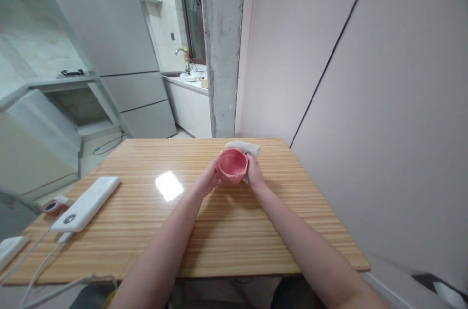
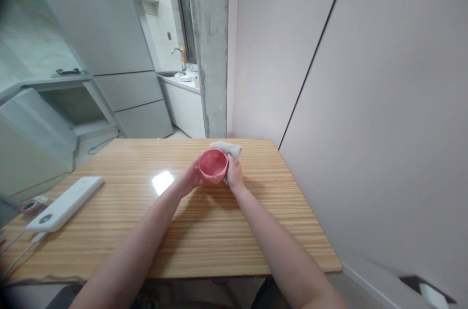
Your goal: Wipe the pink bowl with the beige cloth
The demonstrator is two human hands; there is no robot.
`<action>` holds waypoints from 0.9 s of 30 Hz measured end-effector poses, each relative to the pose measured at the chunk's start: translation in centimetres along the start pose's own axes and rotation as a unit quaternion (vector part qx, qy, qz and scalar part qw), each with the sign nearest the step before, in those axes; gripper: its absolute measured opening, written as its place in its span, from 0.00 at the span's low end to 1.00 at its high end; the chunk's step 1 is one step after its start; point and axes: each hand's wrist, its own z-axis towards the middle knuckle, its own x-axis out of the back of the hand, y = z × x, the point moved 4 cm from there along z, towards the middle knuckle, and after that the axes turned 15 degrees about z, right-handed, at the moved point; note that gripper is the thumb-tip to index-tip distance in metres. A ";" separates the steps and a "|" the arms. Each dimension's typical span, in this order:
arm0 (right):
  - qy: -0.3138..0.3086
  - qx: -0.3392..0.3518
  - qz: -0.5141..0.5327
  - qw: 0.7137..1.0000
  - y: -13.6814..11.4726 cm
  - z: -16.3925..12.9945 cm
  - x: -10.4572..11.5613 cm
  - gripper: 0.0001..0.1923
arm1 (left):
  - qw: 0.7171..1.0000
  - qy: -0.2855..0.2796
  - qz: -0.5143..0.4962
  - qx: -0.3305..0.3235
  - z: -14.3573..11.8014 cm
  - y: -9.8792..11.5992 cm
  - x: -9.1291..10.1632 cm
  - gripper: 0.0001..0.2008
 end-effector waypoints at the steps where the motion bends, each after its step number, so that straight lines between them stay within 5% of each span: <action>1: -0.018 -0.027 0.009 0.999 0.3 0.3 -0.1 0.20 | 1.000 0.001 -0.001 0.000 -0.1 0.1 0.0 0.20; 7: -0.033 -0.184 0.155 0.970 3.2 -1.1 -2.0 0.14 | 0.980 0.144 -0.098 -0.093 0.5 0.3 1.2 0.18; 10: -0.036 -0.224 0.184 0.957 3.5 -1.9 -2.7 0.12 | 0.966 0.206 -0.067 -0.143 0.5 0.5 1.8 0.22; 12: -0.027 -0.208 0.189 0.959 2.9 -1.5 -2.4 0.13 | 0.971 0.197 -0.027 -0.132 0.3 0.5 1.8 0.24; 16: 0.010 -0.170 0.185 0.968 1.5 0.0 -0.9 0.15 | 0.997 0.064 0.018 -0.028 0.1 -0.2 0.5 0.24; 18: 0.000 -0.187 0.187 0.964 1.4 0.0 -0.9 0.16 | 0.999 0.040 0.011 0.006 0.3 -0.6 0.2 0.21; 24: -0.058 -0.249 0.189 0.948 2.8 -2.2 -3.0 0.15 | 0.964 0.216 -0.073 -0.138 1.4 -0.3 2.5 0.16; 27: -0.057 -0.208 0.176 0.961 2.3 -1.6 -2.6 0.14 | 0.969 0.214 -0.026 -0.121 1.2 0.1 2.9 0.17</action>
